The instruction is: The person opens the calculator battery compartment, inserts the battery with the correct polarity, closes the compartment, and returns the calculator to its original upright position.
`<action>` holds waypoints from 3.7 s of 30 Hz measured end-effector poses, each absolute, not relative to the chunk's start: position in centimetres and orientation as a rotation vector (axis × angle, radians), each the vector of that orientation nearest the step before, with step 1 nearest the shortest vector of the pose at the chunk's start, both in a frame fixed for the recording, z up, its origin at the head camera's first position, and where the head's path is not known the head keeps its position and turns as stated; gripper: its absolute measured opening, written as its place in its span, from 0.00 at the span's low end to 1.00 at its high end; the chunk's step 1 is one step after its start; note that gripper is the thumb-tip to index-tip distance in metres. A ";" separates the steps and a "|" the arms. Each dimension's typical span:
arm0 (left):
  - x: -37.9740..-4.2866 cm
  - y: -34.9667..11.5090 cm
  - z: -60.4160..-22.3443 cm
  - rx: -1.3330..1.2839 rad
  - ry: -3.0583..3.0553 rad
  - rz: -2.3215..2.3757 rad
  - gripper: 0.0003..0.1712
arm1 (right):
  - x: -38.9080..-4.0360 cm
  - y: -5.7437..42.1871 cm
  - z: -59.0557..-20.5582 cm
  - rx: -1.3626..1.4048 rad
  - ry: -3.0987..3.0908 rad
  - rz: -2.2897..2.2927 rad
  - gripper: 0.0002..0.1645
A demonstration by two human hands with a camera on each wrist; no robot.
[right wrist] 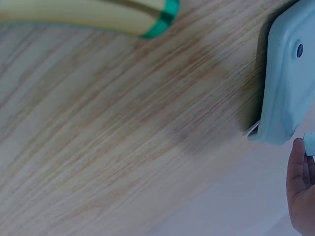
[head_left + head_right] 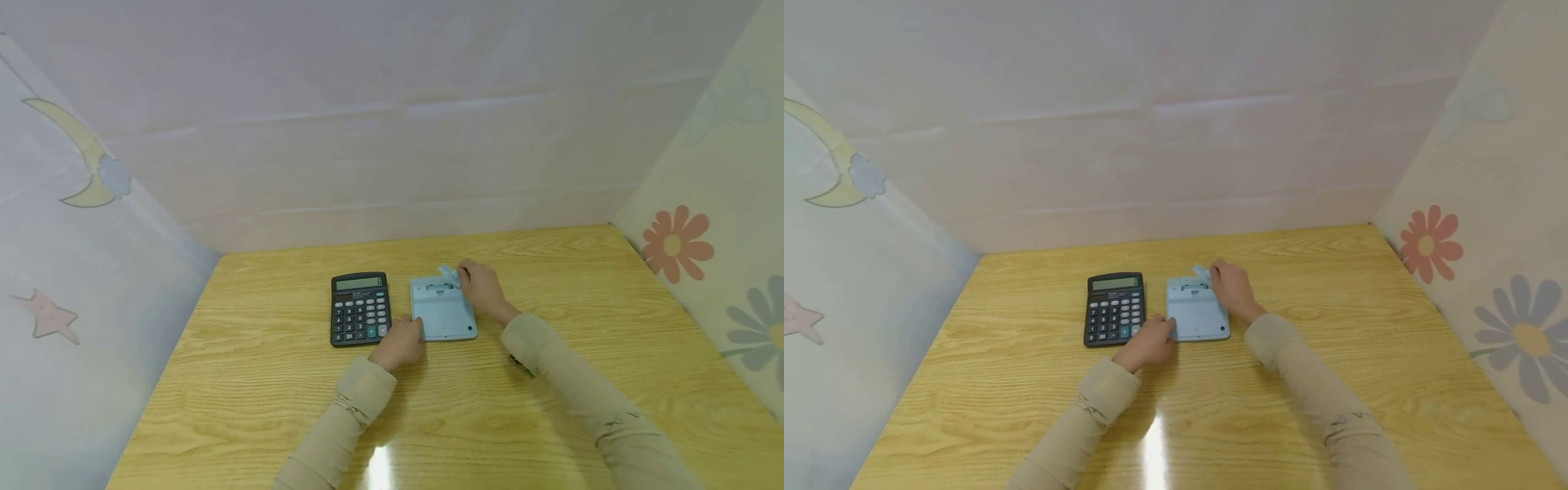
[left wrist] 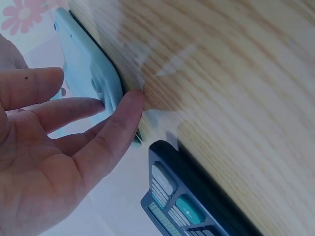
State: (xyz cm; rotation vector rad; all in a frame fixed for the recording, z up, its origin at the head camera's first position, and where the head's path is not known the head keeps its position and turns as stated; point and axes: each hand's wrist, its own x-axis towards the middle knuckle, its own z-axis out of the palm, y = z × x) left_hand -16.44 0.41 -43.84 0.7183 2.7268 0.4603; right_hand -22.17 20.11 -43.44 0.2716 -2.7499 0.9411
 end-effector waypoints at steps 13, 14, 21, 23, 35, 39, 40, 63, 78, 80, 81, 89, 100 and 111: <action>-16.3 0.5 -43.7 0.709 2.725 0.453 0.20 | -21.8 21.7 -43.6 0.118 -2.680 1.095 0.13; -16.3 0.5 -43.7 0.708 2.724 0.450 0.20 | -21.8 21.8 -43.5 0.110 -2.684 1.102 0.13; -16.4 0.5 -43.9 0.704 2.719 0.441 0.23 | -21.4 22.5 -43.2 0.030 -2.691 1.273 0.14; -16.4 0.5 -43.9 0.702 2.719 0.446 0.23 | -21.3 22.8 -43.2 0.012 -2.693 1.304 0.15; -16.3 0.7 -43.9 0.683 2.726 0.424 0.24 | -21.4 24.8 -44.2 -0.140 -2.730 1.286 0.16; -16.3 0.7 -44.0 0.684 2.718 0.422 0.24 | -21.3 25.2 -44.4 -0.191 -2.751 1.297 0.16; -16.3 0.7 -44.0 0.685 2.717 0.424 0.24 | -21.3 25.3 -44.4 -0.197 -2.764 1.284 0.16; -16.4 0.7 -44.1 0.717 2.716 0.426 0.24 | -21.0 26.6 -45.7 -0.264 -2.960 1.215 0.17; -16.4 0.5 -44.0 0.717 2.721 0.431 0.25 | -20.7 27.2 -46.0 -0.212 -2.914 1.343 0.17; -16.4 0.5 -43.9 0.715 2.719 0.431 0.25 | -20.5 27.3 -45.9 -0.189 -2.905 1.372 0.16; -16.4 0.5 -43.9 0.715 2.719 0.430 0.25 | -20.4 27.3 -45.9 -0.180 -2.903 1.370 0.16; -16.5 0.4 -43.9 0.709 2.711 0.430 0.25 | -19.6 27.3 -45.5 -0.052 -2.903 1.236 0.15; -16.6 0.5 -43.8 0.702 2.707 0.421 0.25 | -18.6 27.6 -45.3 0.136 -2.900 1.120 0.18; -16.6 0.4 -43.8 0.712 2.707 0.439 0.26 | -17.4 27.7 -44.7 0.254 -2.962 1.088 0.12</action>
